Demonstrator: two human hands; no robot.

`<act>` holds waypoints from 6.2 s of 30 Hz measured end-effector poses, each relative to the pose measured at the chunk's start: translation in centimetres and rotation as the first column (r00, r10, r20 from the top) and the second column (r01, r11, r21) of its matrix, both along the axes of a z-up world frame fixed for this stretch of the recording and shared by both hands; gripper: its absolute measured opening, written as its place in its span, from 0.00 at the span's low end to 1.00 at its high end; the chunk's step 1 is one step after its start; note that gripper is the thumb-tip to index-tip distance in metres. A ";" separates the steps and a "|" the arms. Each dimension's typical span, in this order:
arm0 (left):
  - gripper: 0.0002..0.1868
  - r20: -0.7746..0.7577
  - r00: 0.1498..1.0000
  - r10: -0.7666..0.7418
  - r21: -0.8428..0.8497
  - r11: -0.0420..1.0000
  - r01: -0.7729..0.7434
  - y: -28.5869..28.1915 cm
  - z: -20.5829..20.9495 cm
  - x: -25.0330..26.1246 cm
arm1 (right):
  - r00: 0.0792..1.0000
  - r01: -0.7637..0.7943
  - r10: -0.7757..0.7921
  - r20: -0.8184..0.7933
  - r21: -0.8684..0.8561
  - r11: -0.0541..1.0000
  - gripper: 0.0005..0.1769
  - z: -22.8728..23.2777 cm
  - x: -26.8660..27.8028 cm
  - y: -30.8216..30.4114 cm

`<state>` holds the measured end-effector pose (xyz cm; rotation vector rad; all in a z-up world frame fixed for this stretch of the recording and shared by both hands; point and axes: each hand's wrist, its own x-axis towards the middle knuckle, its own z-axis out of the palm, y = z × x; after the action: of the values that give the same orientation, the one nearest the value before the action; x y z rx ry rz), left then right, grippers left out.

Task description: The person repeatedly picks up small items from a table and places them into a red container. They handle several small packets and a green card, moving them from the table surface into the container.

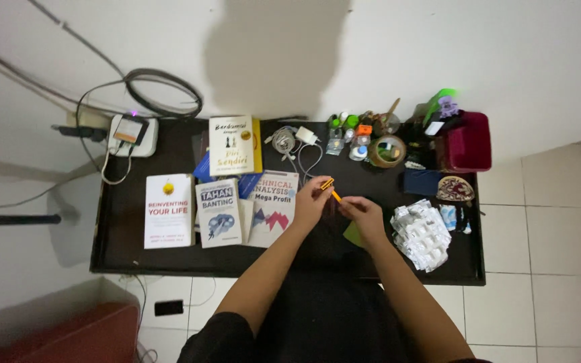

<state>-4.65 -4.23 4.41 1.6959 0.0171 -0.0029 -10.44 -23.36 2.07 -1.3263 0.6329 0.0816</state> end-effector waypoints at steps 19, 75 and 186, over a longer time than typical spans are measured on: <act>0.42 0.110 0.903 -0.414 0.117 0.908 0.402 -10.5 8.2 10.6 | 0.848 -0.038 0.406 0.340 -0.726 0.687 0.13 17.2 8.7 -11.9; 0.14 0.040 0.990 -0.135 -0.054 0.989 0.137 -16.8 1.9 18.7 | 0.953 0.194 0.014 0.304 -0.643 0.741 0.08 -2.1 25.8 -19.4; 0.22 -0.226 0.974 -0.007 0.159 0.986 0.044 3.3 -2.9 1.7 | 0.644 -0.517 0.637 -0.423 -0.855 -0.046 0.23 -10.1 -1.5 2.6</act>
<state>-2.95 -0.98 1.54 1.8523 0.1690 -0.2187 -11.89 -20.75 -8.05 -2.8007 -0.2015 0.3867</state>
